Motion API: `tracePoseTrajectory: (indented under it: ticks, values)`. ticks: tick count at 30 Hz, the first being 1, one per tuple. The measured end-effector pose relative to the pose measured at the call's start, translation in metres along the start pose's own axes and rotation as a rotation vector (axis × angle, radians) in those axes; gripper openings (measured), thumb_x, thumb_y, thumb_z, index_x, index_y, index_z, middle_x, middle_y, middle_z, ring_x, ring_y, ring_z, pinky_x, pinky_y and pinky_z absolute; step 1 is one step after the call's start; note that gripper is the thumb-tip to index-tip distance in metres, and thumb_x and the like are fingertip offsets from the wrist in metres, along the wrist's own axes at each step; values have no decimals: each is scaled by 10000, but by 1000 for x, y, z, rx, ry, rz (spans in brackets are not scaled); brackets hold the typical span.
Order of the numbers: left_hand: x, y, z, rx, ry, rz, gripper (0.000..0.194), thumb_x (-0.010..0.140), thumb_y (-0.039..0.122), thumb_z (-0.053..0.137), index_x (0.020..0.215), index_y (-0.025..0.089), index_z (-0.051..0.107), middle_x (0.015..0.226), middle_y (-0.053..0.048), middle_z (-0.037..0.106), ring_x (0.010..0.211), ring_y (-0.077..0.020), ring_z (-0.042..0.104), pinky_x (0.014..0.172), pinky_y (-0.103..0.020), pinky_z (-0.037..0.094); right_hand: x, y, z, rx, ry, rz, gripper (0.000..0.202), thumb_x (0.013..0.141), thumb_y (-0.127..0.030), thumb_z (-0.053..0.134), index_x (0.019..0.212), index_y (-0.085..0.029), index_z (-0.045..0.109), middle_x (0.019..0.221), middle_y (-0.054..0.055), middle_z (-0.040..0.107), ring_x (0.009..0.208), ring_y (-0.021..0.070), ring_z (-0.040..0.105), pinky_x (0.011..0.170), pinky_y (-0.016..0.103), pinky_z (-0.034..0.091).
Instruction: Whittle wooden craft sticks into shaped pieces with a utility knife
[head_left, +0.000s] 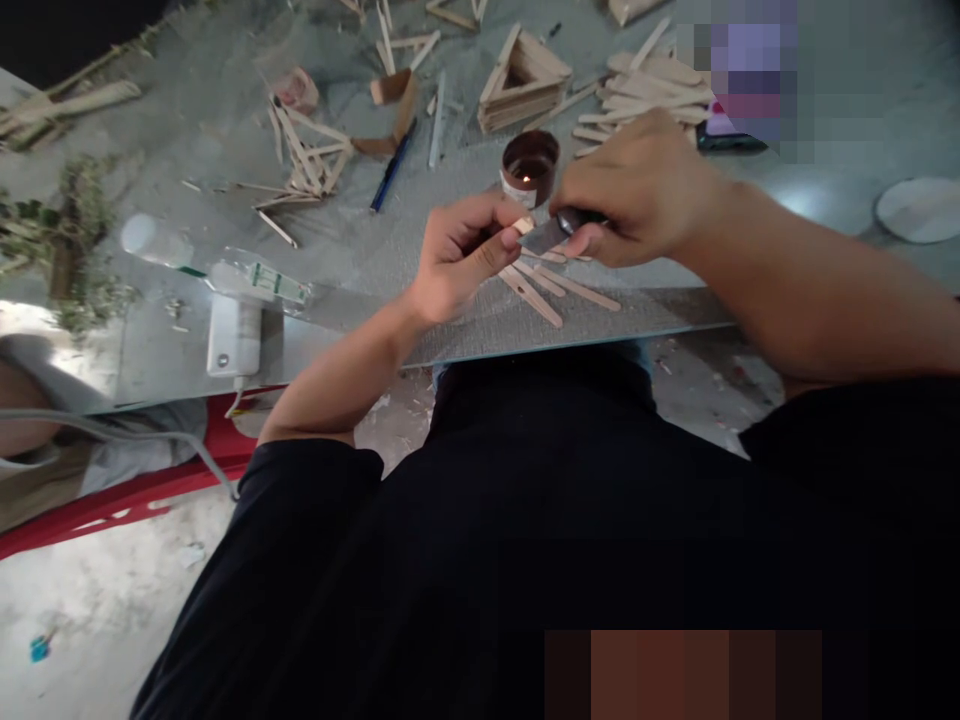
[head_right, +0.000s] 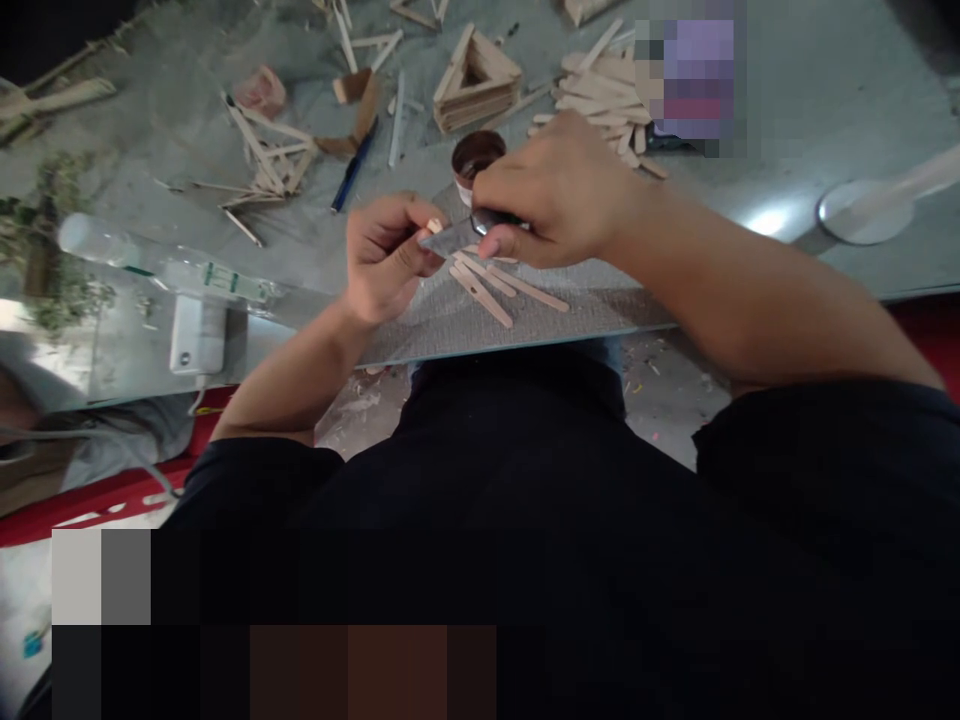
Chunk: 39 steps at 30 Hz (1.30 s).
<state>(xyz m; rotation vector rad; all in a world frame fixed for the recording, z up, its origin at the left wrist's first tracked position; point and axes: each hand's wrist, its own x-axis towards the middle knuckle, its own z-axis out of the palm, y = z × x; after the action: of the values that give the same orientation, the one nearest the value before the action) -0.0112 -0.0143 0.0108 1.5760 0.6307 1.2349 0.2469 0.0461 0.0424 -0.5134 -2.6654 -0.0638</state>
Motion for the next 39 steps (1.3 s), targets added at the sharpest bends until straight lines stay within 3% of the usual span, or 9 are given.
tracePoseTrajectory:
  ticks: [5,9,16,22,26,33,39]
  values:
    - [1,3,-2,146,-43,50,455,1003,691,749,939,247,826,768,15,658,649,-113,720,577,-270,575,0,2,2,118,75,50,839,1060,-945,285,968,-219,696,747,3,556,798,181,706,810,309,527]
    - [0,-1,-4,207,-24,38,503,1003,733,714,976,245,833,745,11,642,642,-126,739,550,-266,572,0,4,3,64,61,66,791,1064,-921,377,936,-212,704,726,-11,589,817,171,726,726,270,498]
    - [0,-9,-8,240,44,78,528,991,740,704,930,225,804,720,27,573,611,-102,731,522,-224,535,3,7,4,23,86,82,730,969,-914,590,839,-202,690,627,-65,532,747,93,706,596,197,318]
    - [1,-7,-6,259,1,114,523,1027,743,664,956,254,835,671,29,554,573,-103,704,516,-243,541,4,1,0,142,50,115,628,982,-828,711,884,-207,709,694,-33,541,851,143,744,639,183,465]
    - [2,-9,-8,281,18,116,557,1007,779,662,944,250,823,671,29,569,578,-111,723,513,-241,561,6,-3,-4,457,21,281,659,834,-867,841,831,-219,720,690,-14,529,1001,199,767,661,151,543]
    - [2,-15,-11,323,-4,140,575,1003,796,646,920,249,806,664,34,552,560,-116,729,502,-245,573,6,2,-2,388,-31,153,706,937,-923,671,850,-226,737,665,-21,467,838,161,696,720,204,538]
    - [2,-7,-10,329,-49,181,561,1028,781,619,921,264,807,672,28,588,579,-111,722,505,-247,576,3,3,-2,384,-61,27,896,1017,-995,296,834,-217,702,663,-19,433,667,119,542,704,239,475]
